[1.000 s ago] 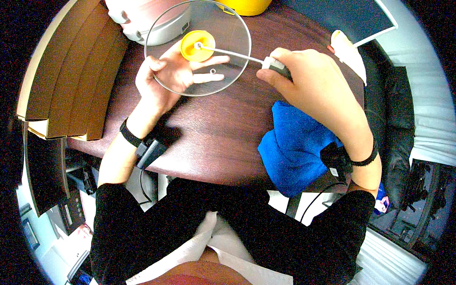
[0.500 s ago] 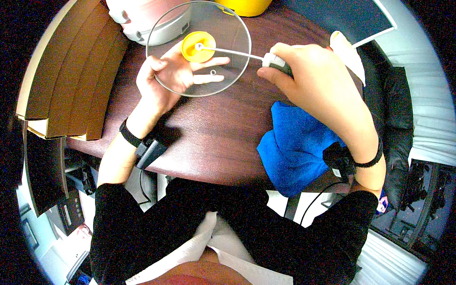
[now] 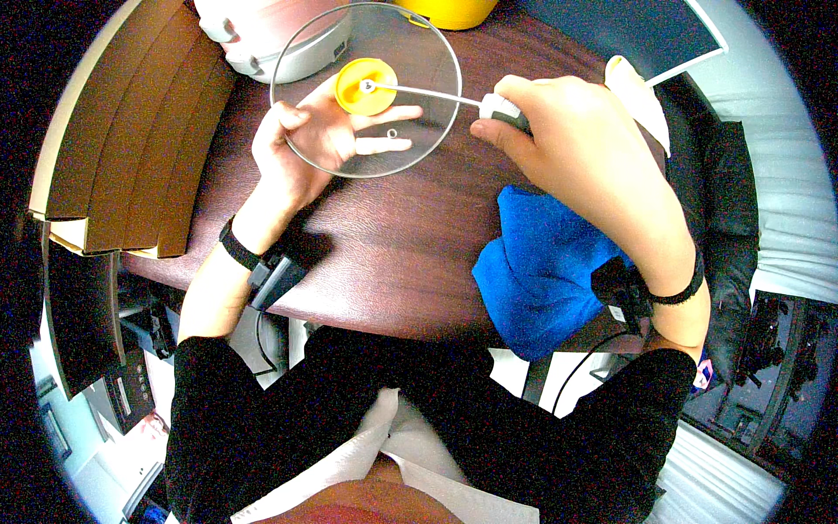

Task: The person uses a screwdriver to tighten a screw on a glass lid with a yellow knob. They then wipe the inside of a yellow pot with a blue cloth and place the lid on the pot.

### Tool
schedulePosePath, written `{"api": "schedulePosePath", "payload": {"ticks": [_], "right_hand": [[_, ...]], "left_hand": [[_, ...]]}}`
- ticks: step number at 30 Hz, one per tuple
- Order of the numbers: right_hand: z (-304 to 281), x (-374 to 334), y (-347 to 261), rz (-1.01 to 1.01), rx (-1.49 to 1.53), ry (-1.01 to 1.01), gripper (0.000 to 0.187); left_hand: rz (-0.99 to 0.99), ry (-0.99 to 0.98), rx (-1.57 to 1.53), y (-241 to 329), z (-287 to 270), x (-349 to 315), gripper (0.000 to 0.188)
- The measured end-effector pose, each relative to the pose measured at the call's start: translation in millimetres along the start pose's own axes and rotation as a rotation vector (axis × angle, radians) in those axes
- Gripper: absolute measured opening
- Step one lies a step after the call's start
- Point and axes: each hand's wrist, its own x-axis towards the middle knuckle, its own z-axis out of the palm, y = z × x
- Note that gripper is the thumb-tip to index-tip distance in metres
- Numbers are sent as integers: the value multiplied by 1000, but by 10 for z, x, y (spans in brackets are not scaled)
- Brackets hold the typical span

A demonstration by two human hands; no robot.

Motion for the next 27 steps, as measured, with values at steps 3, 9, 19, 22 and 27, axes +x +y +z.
{"api": "schedulePosePath", "payload": {"ticks": [3, 9, 19, 22, 27], "right_hand": [[-30, 16, -32, 4, -37, -10, 26], [93, -12, -177, 158, 75, -33, 31], [613, -51, -342, 566, 1406, -418, 36], [638, -42, -443, 569, 1543, -402, 38], [611, 27, -80, 150, 606, -32, 32]], "left_hand": [[-3, 47, 92, 25, 61, -22, 81], [116, 77, 199, 75, 76, -48, 80], [353, 139, 526, -36, -72, -38, 80], [375, 196, 635, -66, -61, -41, 78], [216, 179, 386, 72, -26, -26, 75]]}}
